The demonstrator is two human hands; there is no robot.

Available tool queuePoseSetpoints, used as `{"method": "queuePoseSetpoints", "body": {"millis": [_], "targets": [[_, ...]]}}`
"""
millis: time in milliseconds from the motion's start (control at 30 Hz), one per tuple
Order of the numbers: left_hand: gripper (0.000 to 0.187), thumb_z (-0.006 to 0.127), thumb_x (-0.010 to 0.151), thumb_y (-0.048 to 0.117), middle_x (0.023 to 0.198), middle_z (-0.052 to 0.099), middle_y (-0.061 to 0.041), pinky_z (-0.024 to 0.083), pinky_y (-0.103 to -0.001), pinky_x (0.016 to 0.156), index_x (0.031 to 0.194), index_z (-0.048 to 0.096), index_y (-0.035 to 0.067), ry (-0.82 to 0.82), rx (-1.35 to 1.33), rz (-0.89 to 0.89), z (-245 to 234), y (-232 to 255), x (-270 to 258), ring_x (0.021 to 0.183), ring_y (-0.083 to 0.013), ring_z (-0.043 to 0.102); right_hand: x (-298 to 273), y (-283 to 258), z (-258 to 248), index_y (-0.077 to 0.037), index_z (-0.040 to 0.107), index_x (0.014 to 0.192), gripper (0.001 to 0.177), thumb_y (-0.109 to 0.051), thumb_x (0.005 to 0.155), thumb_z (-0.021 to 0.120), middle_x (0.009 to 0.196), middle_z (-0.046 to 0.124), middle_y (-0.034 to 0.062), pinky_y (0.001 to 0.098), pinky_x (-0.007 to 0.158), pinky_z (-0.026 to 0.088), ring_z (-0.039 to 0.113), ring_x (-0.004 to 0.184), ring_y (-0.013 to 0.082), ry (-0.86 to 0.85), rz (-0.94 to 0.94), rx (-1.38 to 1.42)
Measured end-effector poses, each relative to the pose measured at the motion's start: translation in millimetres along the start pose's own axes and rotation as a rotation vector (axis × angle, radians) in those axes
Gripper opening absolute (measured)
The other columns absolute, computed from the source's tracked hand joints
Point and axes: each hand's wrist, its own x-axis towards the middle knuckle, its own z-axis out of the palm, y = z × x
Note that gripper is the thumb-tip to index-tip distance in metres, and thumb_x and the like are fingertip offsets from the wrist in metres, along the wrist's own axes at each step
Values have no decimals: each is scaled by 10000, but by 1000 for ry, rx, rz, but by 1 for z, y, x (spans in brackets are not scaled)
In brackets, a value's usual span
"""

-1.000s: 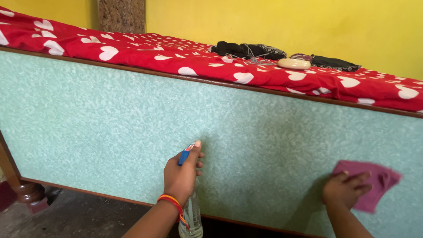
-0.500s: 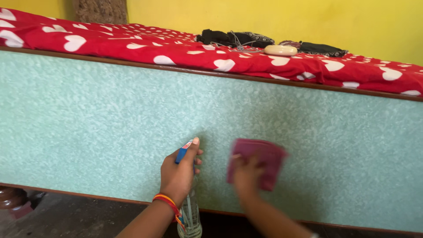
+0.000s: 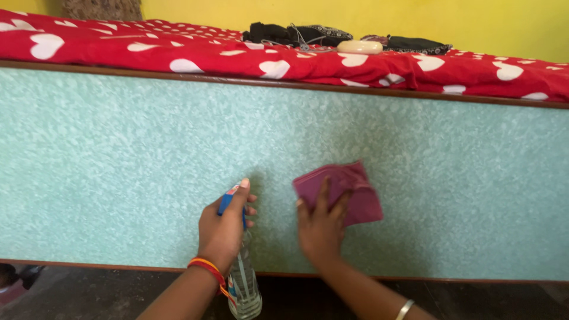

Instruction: The person sprays a light blue wall with a spray bottle and wipes it with a pink cloth. The person repeatedly sprays and wipes the same wall section below a bed with a red heart-patterned sheet.

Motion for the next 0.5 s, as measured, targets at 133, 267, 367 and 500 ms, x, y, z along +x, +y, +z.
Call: {"method": "queuePoseSetpoints", "body": {"millis": [133,267,367,500], "targets": [[599,627,892,577,796,691,-68,488,-299,663,973,779,4,-5,65,-49,-3,1,-3,683,-148,615,64,76,-14,-255,133,1591,754,-567,1049,553,1676,37,287,601,1214,255,171,1463,613,475,-403,-959],[601,630,889,581,800,696,-75,484,-310,674,986,776,6,-14,57,-53,-4,4,-9,679,-158,610,126,148,-72,-105,120,1675,870,-607,1053,464,1617,-9,459,621,1224,227,145,1491,641,399,150,29],[575,635,874,570,816,705,-63,490,-313,670,1000,767,24,-25,30,-52,-6,8,-13,680,-160,606,147,190,-129,-163,80,1662,842,-655,1037,356,1663,-3,326,592,1205,254,99,1533,554,363,425,189],[521,627,852,545,868,731,-33,506,-308,673,1056,737,79,-53,-24,-26,-8,11,-19,709,-129,614,138,249,-181,-238,140,1676,789,-650,1030,329,1740,186,164,535,1237,303,286,1563,408,419,612,469]]}}
